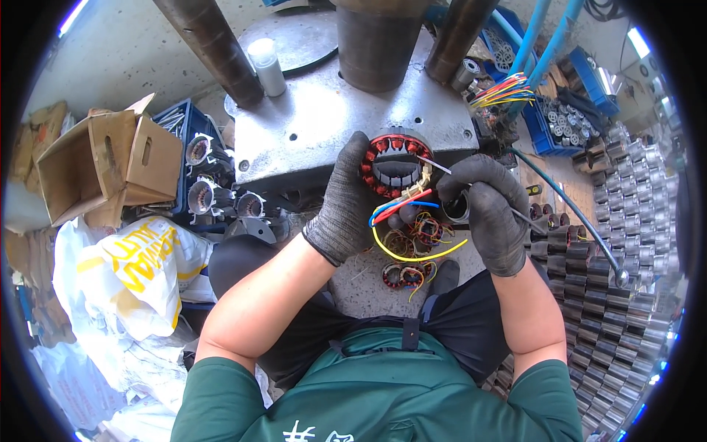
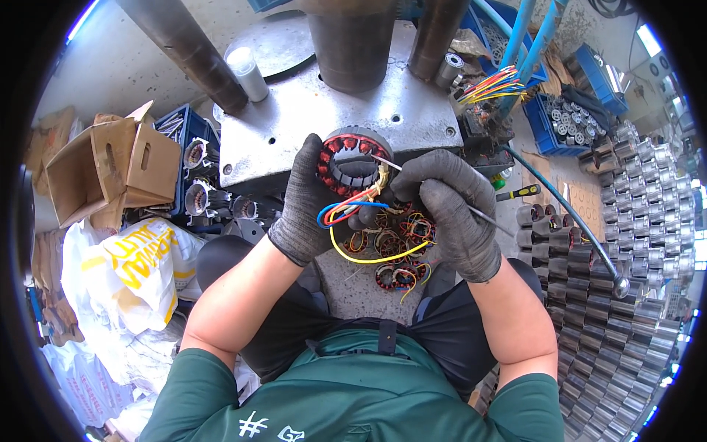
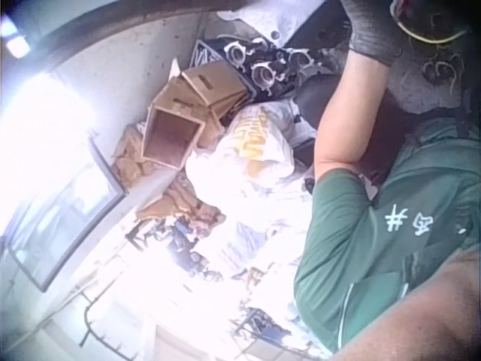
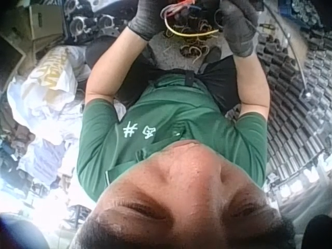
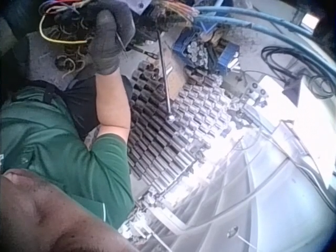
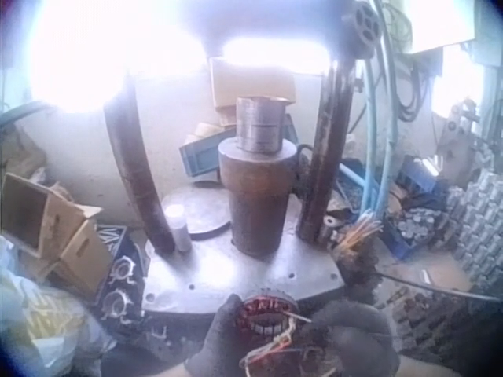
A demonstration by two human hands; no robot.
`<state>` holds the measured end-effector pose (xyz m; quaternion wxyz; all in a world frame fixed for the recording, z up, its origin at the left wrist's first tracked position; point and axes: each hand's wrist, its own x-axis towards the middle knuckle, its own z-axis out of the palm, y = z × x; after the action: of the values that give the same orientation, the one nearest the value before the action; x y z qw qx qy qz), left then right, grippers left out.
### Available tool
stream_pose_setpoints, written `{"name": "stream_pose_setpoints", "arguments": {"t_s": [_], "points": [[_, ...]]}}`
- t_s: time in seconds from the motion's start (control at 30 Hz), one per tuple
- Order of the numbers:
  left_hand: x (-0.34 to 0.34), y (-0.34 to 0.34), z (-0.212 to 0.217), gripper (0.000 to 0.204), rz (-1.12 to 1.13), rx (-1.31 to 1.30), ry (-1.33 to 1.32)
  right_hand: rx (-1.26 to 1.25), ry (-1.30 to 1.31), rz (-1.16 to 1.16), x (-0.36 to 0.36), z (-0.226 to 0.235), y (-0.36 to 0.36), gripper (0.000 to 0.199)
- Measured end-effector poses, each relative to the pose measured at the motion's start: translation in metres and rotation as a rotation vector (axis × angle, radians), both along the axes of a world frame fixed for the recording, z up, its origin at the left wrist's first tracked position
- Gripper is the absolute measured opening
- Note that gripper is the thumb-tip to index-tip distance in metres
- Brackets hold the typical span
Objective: The person is seen assembling a stator for a motor, including pressing it into a metal housing using an industrial press.
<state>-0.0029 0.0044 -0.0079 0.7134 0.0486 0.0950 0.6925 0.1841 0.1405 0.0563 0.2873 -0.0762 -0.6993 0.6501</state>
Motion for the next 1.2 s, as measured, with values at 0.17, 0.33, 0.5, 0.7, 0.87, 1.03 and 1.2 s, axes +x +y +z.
{"name": "stream_pose_setpoints", "arguments": {"t_s": [0.17,0.33,0.5,0.7,0.87,1.03,1.2], "points": [[0.01,0.003,0.0,0.093,0.152,-0.143,0.163,-0.267,-0.062,0.243,0.002,0.002,0.008,0.038],[-0.003,0.003,-0.013,0.094,-0.011,-0.002,0.049,-0.183,0.023,0.132,0.005,-0.002,0.011,0.035],[0.001,0.001,-0.016,0.094,0.012,-0.081,-0.001,-0.26,0.071,0.003,0.007,-0.01,0.014,0.035],[0.012,0.002,0.008,0.094,0.103,-0.235,0.203,-0.267,0.084,-0.011,0.006,-0.014,0.015,0.033],[0.01,0.003,0.013,0.093,0.096,-0.174,0.27,-0.194,0.009,0.021,0.007,-0.006,0.018,0.031],[0.013,-0.001,0.015,0.092,0.1,-0.097,0.484,-0.055,-0.16,0.079,0.006,-0.003,0.016,0.031],[0.011,-0.002,0.009,0.093,0.11,-0.174,0.346,0.003,0.009,0.035,0.011,0.0,0.016,0.039]]}}
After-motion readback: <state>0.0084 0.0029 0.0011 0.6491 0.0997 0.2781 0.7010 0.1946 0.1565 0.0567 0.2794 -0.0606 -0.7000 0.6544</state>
